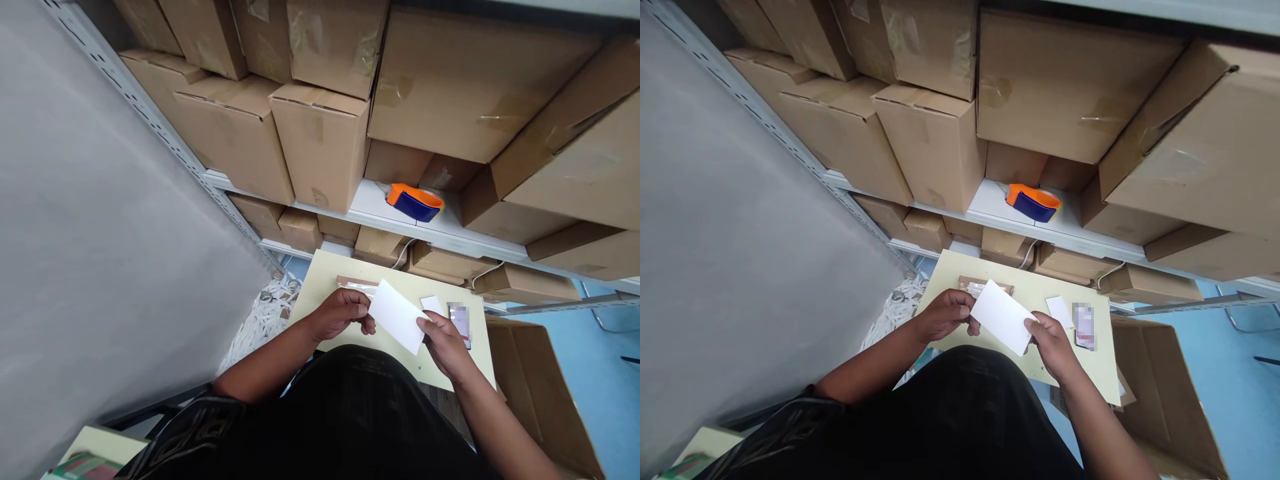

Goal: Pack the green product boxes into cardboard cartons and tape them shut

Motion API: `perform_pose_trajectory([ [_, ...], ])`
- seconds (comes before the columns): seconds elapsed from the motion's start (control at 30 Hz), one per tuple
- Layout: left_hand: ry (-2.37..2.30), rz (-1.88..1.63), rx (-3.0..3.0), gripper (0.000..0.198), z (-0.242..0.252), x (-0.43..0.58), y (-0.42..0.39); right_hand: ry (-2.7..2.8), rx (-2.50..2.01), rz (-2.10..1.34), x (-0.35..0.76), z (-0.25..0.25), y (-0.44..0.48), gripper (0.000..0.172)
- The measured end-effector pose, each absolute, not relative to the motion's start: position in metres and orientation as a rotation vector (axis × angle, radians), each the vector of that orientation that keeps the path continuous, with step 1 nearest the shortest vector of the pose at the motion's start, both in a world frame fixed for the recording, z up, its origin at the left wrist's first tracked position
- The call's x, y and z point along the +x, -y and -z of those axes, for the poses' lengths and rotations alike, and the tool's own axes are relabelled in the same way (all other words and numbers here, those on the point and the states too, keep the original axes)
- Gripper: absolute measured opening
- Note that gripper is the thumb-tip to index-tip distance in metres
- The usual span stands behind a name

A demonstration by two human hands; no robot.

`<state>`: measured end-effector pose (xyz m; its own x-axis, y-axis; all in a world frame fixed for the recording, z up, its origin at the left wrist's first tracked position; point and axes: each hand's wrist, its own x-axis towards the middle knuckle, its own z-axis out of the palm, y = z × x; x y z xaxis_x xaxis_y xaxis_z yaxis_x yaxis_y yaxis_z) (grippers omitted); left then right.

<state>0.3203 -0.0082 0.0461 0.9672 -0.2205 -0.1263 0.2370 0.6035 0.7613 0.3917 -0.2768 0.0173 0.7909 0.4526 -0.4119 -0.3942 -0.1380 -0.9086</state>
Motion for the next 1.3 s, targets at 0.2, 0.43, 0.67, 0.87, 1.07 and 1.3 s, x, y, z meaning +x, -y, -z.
perform_pose_trajectory([
  [0.2,-0.031,0.246,0.913,0.035,-0.051,0.313,0.003,0.072,-1.557,-0.709,0.386,-0.021,0.272,0.039],
  [0.43,-0.038,0.212,0.969,0.032,-0.053,0.312,0.005,0.127,-1.640,-0.667,0.386,-0.025,0.278,0.041],
  [0.67,-0.108,0.197,1.017,0.023,-0.048,0.315,0.014,0.166,-1.668,-0.689,0.388,-0.036,0.288,0.039],
  [0.87,-0.123,0.196,1.033,0.022,-0.046,0.318,0.023,0.123,-1.713,-0.624,0.393,-0.027,0.297,0.041],
  [1.07,-0.155,0.198,1.061,0.022,-0.046,0.322,0.030,0.125,-1.713,-0.624,0.392,-0.037,0.301,0.040],
  [1.3,-0.146,0.233,1.105,0.020,-0.049,0.326,0.036,0.128,-1.658,-0.677,0.394,-0.035,0.307,0.037],
])
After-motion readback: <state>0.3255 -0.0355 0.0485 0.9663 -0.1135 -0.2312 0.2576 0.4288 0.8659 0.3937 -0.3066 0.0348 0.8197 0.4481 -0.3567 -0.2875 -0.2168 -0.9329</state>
